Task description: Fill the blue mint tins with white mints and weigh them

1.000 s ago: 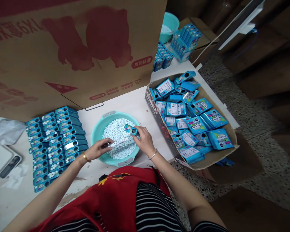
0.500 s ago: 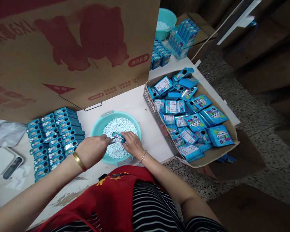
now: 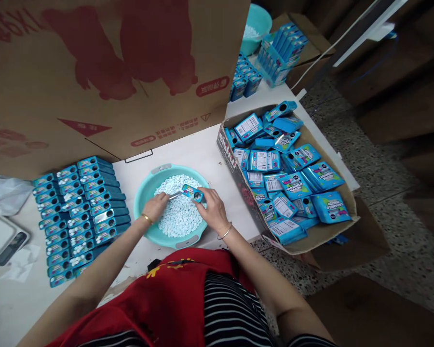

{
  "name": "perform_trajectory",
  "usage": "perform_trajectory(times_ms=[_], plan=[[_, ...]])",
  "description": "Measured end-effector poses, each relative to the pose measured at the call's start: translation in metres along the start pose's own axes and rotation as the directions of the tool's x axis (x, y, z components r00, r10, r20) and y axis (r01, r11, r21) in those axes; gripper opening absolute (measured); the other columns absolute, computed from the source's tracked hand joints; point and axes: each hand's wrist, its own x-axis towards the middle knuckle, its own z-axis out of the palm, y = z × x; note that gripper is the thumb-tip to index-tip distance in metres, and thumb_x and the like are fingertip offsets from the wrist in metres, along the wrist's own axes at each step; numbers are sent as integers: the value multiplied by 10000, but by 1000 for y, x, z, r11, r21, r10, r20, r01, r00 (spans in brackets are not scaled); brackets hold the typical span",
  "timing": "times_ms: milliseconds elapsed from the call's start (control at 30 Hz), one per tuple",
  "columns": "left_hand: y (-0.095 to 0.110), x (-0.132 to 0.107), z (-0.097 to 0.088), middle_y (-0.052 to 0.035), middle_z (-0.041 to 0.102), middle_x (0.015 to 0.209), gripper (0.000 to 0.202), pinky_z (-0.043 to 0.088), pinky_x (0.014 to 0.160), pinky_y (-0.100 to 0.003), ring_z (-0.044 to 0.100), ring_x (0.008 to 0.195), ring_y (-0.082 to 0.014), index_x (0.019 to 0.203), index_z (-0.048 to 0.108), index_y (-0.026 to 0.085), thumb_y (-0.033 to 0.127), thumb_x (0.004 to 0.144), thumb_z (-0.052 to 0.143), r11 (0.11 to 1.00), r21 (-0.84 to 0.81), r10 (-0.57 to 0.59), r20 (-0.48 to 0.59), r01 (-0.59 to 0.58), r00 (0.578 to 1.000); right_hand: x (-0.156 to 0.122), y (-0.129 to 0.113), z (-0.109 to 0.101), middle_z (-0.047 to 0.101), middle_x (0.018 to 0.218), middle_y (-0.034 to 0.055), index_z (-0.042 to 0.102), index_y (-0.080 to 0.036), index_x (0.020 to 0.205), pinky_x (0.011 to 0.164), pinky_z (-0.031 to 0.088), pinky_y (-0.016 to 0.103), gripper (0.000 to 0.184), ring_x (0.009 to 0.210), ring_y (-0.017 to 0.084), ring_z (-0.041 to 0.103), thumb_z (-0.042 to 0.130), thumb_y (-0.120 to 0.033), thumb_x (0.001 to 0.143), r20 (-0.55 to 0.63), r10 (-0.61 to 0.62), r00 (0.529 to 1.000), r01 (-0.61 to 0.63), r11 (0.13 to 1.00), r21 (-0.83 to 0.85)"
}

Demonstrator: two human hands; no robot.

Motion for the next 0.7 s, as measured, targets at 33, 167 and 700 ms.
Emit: perform_trajectory(times_ms=[33, 167, 700], plan=[[3, 2, 14, -103, 567, 1110, 284, 444, 891, -345, 555, 1014, -209, 1099, 559, 189, 114, 909, 362, 999, -34, 36, 17, -35, 999, 1, 0, -3, 661, 1072, 116, 567, -203, 1173, 880, 514, 414, 308, 1007, 256, 613, 588, -330, 894, -9, 10, 1000, -10, 1000, -2], [17, -9, 49, -96, 579, 1102, 260, 456, 881, -348, 562, 983, -209, 1091, 563, 190, 147, 901, 390, 970, -201, 156, 64, -140, 986, 0, 1, -8, 661, 1070, 108, 570, -201, 1164, 885, 508, 397, 325, 1009, 244, 613, 609, -357, 882, -26, 58, 998, -58, 998, 5], [11, -73, -43, -64, 631, 1032, 297, 467, 776, -276, 572, 865, -157, 1090, 568, 183, 403, 900, 504, 761, -572, 300, -110, -308, 947, -9, 7, 0, 655, 1086, 121, 564, -178, 1184, 903, 502, 419, 318, 1029, 266, 596, 548, -211, 867, 44, -28, 999, 29, 999, -33]])
